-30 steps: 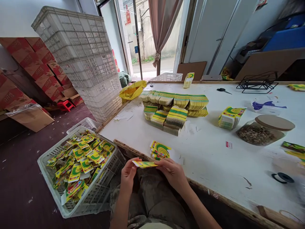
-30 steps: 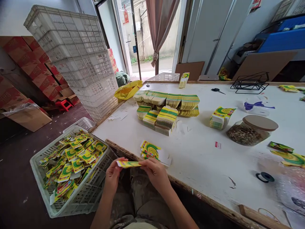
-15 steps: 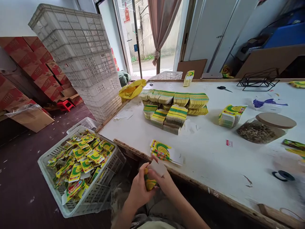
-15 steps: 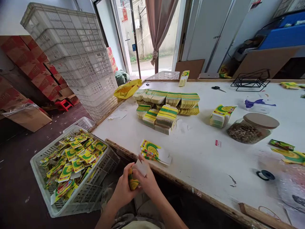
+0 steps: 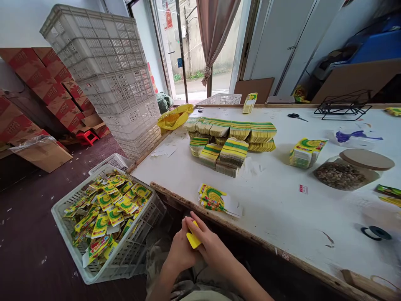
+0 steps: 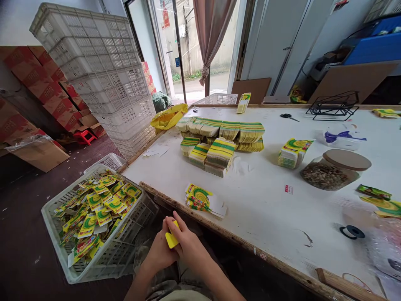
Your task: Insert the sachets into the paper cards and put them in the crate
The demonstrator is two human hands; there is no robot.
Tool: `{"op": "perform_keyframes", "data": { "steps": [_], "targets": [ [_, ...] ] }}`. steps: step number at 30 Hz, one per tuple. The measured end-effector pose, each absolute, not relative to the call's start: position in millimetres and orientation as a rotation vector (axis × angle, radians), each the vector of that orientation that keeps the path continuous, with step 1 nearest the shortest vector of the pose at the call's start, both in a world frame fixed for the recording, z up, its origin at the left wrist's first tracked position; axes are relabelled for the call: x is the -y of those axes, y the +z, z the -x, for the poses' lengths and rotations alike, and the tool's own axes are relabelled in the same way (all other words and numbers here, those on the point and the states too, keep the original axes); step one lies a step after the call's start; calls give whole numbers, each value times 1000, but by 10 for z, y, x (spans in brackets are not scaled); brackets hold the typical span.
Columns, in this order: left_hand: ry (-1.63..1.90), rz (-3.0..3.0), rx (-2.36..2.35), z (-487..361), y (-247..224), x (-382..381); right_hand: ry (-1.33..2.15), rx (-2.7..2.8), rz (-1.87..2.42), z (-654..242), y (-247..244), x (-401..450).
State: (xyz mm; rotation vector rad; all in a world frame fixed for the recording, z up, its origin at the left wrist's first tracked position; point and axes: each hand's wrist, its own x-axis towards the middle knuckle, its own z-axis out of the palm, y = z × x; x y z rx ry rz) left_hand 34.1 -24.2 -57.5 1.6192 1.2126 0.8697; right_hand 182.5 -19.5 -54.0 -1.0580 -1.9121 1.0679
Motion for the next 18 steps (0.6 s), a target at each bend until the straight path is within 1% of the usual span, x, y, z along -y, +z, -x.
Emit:
{"op": "perform_keyframes", "data": {
  "steps": [4, 8, 13, 18],
  "targets": [
    [908, -1639, -1382, -333, -611, 246, 958, 1986, 1092, -1868, -617, 142],
    [924, -1713, -1527, -225, -504, 216, 860, 2017, 1125, -1939, -671, 78],
    [922, -1727, -1497, -74, -396, 168, 889, 2177, 1169, -1959, -631, 108],
    [882, -1696, -1417, -25, -387, 172, 1005, 2149, 1043, -2079, -383, 38]
  ]
}}
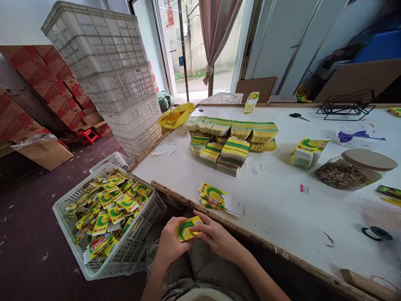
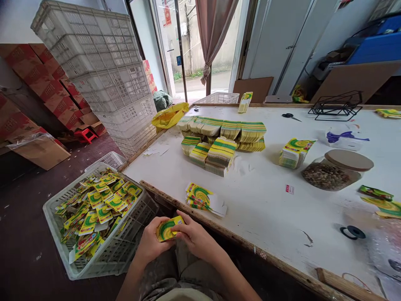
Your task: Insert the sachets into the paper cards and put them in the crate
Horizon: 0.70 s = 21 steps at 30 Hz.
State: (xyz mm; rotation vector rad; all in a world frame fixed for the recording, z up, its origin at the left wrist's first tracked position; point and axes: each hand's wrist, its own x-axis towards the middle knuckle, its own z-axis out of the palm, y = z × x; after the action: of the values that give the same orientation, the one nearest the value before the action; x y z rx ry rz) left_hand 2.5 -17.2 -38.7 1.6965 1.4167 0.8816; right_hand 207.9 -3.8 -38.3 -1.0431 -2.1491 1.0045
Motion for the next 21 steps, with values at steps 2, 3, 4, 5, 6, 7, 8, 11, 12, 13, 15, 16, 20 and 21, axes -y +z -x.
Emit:
{"op": "perform_keyframes", "data": {
  "steps": [2, 3, 4, 5, 6, 7, 8, 11, 12, 13, 15, 16, 20, 21],
  "targets": [
    [886, -1700, -1407, -64, -402, 185, 1048, 2120, 1042, -2060, -325, 21],
    [903, -1696, -1410, -87, -416, 188, 1048, 2084, 1067, -2025, -322, 20],
    [921, -1687, -1409, -101, -434, 184, 1037, 2035, 1093, -1979, -336, 20],
    [940, -1670, -1401, -97, -453, 169, 1019, 1983, 1108, -1933, -365, 18],
    [958, -1643, -1392, -61, -470, 141, 995, 1929, 1107, -1898, -405, 7],
    [984, -1604, -1396, 13, -478, 98, 968, 1880, 1095, -1887, -451, -16],
    [1040, -1560, -1437, 131, -473, 41, 932, 1837, 1088, -1907, -499, -55],
    [1461, -1418, -1890, 685, -362, -175, 717, 1733, 1251, -2158, -639, -252],
    [1629, -1402, -2126, 884, -305, -242, 610, 1712, 1380, -2279, -681, -328],
    [1739, -1389, -2322, 1057, -252, -298, 515, 1724, 1537, -2398, -719, -400],
    [1840, -1343, -2452, 1253, -199, -364, 389, 1768, 1795, -2582, -783, -508],
    [1817, -1330, -2414, 1261, -214, -373, 360, 1786, 1868, -2634, -809, -539],
    [1457, -1422, -1962, 859, -497, -302, 355, 1793, 1901, -2635, -863, -562],
    [1371, -1456, -1860, 726, -581, -269, 360, 1784, 1900, -2621, -867, -560]
  ]
}}
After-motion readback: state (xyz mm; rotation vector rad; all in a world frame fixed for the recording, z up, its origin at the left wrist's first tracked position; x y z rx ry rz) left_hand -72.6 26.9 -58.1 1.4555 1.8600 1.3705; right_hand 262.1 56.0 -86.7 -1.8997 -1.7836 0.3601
